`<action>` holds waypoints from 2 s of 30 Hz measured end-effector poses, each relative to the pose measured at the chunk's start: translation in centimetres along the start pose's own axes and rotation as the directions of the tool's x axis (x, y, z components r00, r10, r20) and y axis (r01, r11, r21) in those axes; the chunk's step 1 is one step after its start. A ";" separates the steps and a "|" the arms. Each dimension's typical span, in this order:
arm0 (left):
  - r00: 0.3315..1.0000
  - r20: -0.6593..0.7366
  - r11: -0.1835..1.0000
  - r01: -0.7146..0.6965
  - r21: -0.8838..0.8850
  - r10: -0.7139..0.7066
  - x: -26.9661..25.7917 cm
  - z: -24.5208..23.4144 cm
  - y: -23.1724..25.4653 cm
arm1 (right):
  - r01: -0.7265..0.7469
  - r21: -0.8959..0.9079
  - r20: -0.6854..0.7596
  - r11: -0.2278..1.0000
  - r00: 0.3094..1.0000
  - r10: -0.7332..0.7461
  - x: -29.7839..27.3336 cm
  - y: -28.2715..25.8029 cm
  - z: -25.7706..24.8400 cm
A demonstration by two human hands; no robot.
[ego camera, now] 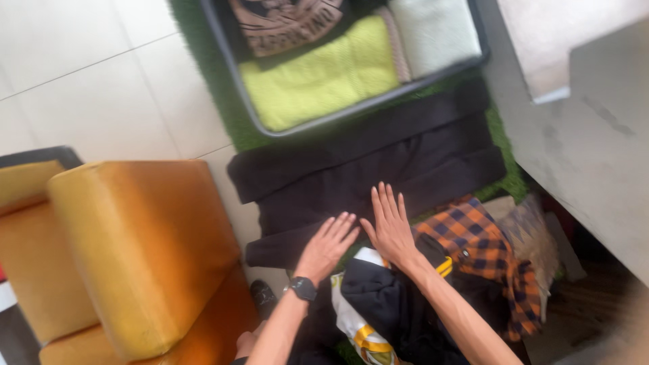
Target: The person folds a pair of black trousers and a black polo shirt on a green artificial turf mat. The person places the folded trousers into an open suitcase that already contains other folded clothes and towels. The person continues to fold the polo shirt.
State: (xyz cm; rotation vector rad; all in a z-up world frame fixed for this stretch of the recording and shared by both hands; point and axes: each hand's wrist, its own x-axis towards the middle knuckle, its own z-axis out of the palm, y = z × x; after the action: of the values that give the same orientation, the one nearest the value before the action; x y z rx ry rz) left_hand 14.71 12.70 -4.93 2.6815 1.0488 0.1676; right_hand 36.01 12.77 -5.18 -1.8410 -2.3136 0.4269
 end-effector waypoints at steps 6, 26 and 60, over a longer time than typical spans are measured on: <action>0.985 0.172 1.000 -0.017 0.018 0.014 0.4 -0.4 -0.8 | -0.122 -0.118 -0.004 0.985 0.992 0.122 1.2 8.9 -1.0; 0.981 0.196 1.000 0.002 -0.009 0.000 0.9 0.6 -0.7 | -0.527 -0.098 -0.197 0.844 0.842 0.502 4.7 23.0 -3.4; 0.425 0.565 -0.662 -0.117 -0.740 -0.707 -17.2 12.1 -8.7 | 0.015 0.004 -0.095 1.000 0.995 -0.014 -2.0 -22.2 5.3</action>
State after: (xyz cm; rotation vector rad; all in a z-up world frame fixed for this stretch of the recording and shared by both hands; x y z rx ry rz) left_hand -1.18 4.78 -19.25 0.0151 1.1905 1.0787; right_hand 14.39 5.61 -3.14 -1.8001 -2.2606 0.3351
